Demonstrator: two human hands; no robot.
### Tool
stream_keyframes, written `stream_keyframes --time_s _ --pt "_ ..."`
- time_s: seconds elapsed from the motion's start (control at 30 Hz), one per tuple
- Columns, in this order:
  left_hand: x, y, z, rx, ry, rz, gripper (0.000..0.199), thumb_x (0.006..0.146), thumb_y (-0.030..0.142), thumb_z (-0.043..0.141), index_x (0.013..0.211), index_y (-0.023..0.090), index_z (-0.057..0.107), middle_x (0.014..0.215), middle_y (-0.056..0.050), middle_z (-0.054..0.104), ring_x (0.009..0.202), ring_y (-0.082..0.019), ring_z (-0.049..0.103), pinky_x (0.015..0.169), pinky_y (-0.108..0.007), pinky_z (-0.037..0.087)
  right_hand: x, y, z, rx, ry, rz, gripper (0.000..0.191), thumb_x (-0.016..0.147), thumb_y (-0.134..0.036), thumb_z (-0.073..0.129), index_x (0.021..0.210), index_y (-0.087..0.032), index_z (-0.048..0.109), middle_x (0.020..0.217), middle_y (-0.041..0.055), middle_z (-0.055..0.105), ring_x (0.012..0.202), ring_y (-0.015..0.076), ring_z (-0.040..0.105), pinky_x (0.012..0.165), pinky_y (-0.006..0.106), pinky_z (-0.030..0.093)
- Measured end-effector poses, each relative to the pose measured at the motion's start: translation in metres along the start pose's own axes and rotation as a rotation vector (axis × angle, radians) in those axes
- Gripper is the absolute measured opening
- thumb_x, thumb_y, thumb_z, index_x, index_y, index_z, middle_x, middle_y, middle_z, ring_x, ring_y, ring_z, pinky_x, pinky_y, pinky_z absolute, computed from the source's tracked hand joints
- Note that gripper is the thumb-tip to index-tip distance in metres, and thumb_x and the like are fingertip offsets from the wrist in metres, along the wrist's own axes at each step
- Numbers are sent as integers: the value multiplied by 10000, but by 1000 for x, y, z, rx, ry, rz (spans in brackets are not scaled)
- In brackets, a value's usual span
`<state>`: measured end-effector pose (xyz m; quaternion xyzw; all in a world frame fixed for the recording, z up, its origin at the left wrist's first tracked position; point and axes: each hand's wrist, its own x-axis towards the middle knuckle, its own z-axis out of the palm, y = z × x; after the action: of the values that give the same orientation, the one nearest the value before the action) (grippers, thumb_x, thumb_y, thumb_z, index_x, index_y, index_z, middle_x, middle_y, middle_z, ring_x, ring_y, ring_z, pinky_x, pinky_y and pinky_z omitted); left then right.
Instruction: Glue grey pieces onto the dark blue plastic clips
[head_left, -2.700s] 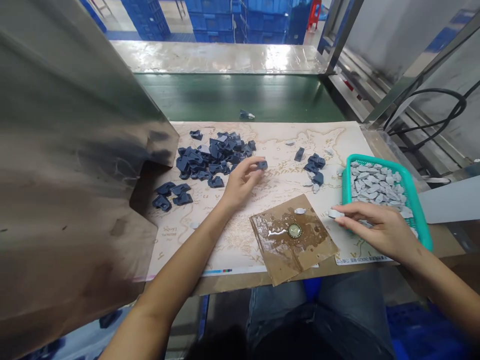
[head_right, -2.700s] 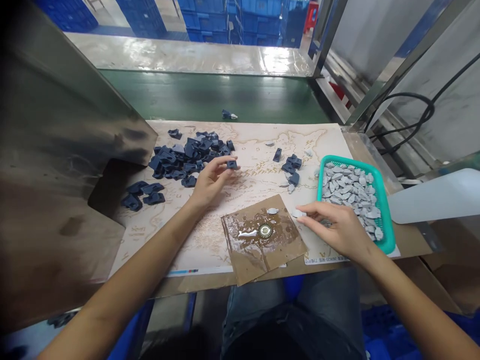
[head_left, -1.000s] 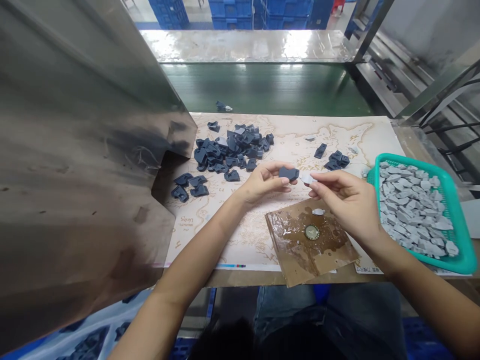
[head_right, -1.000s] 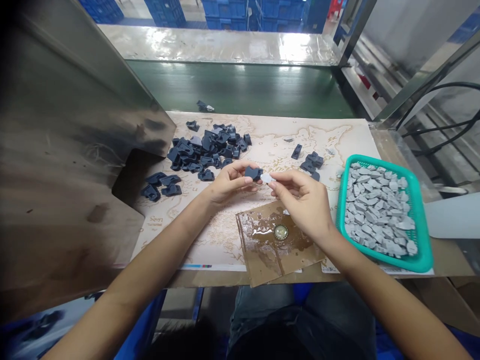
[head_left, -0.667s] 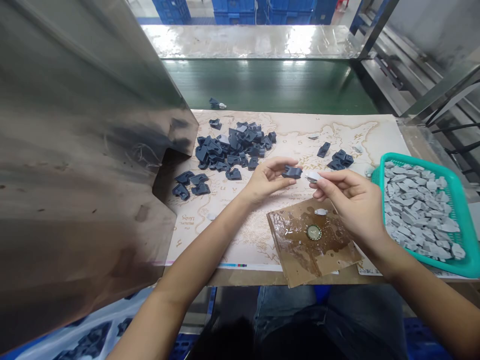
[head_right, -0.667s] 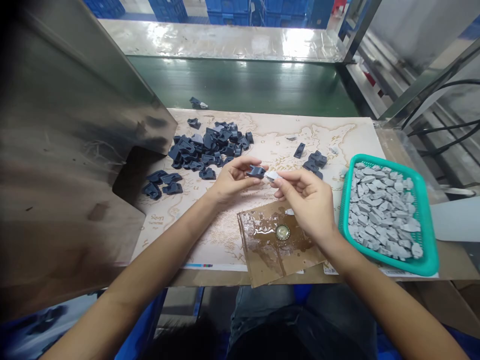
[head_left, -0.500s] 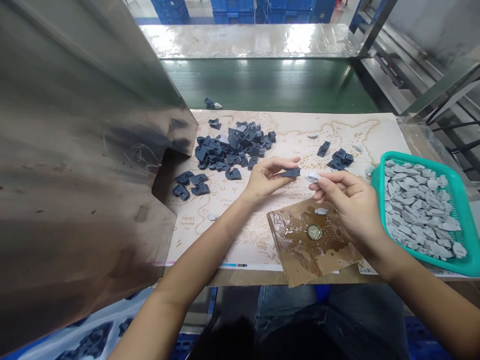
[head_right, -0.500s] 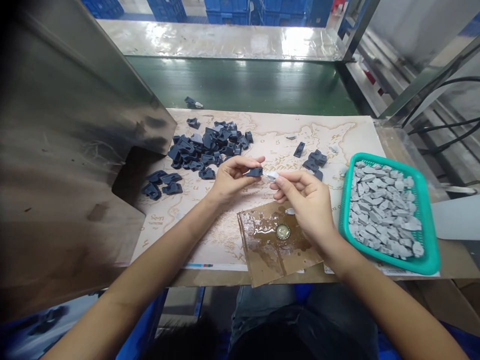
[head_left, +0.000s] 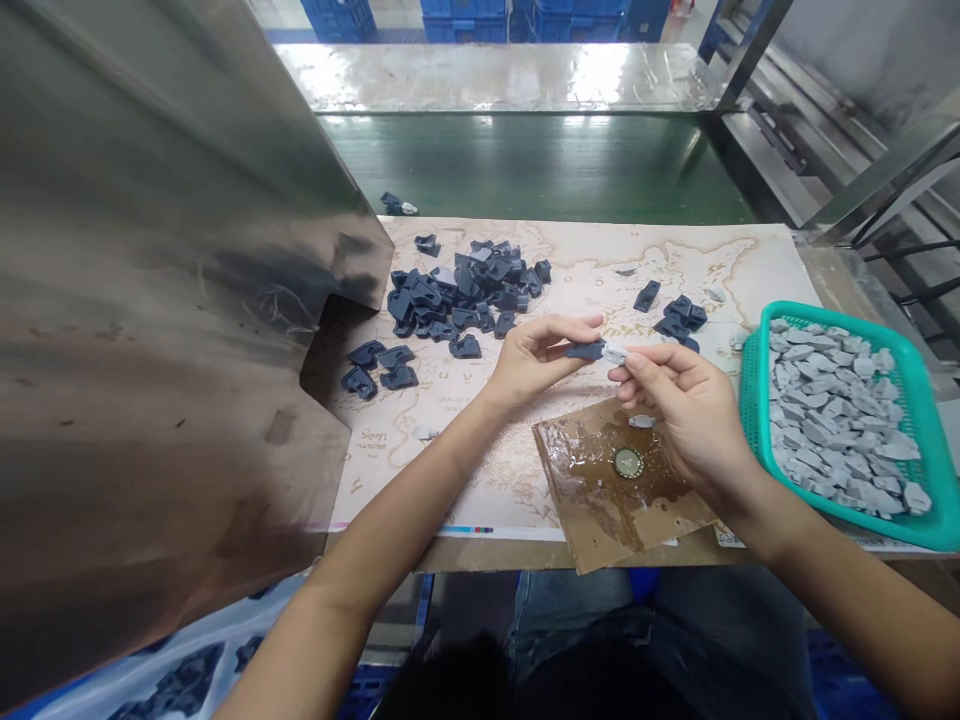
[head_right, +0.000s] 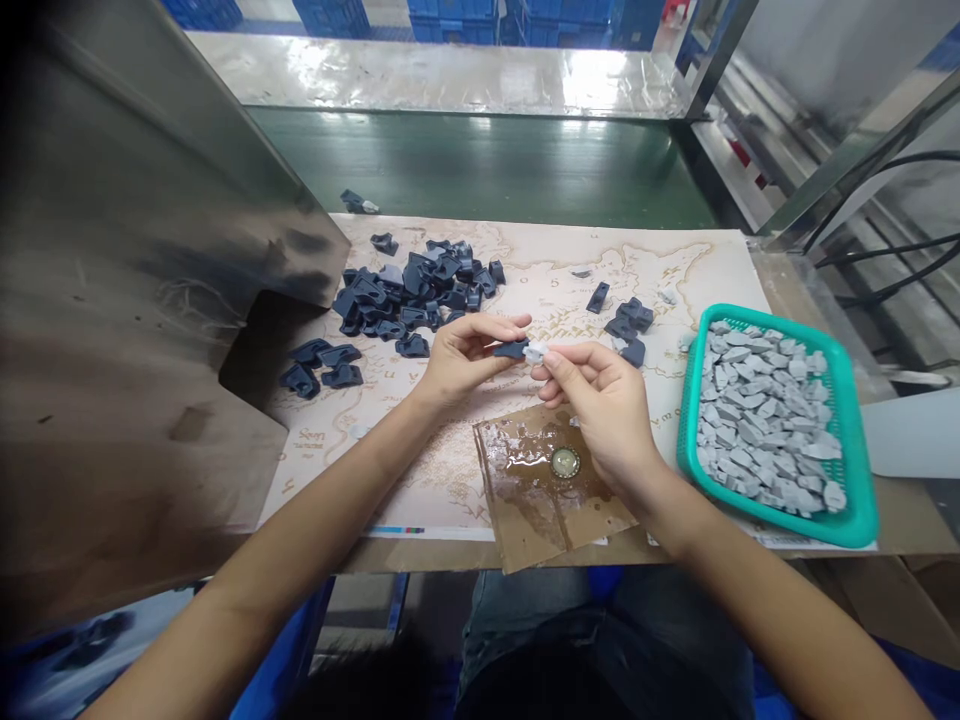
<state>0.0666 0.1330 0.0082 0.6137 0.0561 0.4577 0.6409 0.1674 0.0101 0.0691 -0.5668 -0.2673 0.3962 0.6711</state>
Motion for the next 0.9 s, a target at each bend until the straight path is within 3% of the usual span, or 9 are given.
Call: stream_keyframes --time_s 0.23,0.47,0.63,0.73,0.9 --pt "0 4 -2 109 -44 123 129 776 311 749 838 200 725 872 -33 732 995 -178 687 836 -269 589 -1 -3 -4 -87 -11 -23 384 571 -447 884 709 -161 668 601 -6 672 505 75 597 491 146 510" --pt "0 5 -6 111 -72 192 78 801 247 726 867 205 727 873 -28 737 995 -164 687 847 -254 581 5 -9 -4 -152 -116 -13 373 599 -434 870 697 -159 637 597 0 661 532 93 610 509 174 525" --pt "1 7 -8 179 -60 36 182 774 339 743 840 173 712 889 -50 731 1041 -200 674 881 -292 577 18 -17 -6 -278 -217 52 436 600 -509 840 709 -160 602 644 22 669 566 108 620 538 204 537" --pt "1 6 -10 225 -62 -82 182 781 286 718 910 159 699 992 -67 725 1060 -196 664 903 -304 567 34 -23 -7 -379 -253 136 500 554 -558 832 743 -160 596 683 46 679 592 125 622 518 213 519" --pt "7 -5 -20 543 5 -49 274 794 94 613 1051 166 675 1108 -80 703 1054 -182 656 948 -350 539 78 -31 2 -606 -336 180 502 473 -546 832 705 -160 611 605 34 630 535 122 559 470 217 454"
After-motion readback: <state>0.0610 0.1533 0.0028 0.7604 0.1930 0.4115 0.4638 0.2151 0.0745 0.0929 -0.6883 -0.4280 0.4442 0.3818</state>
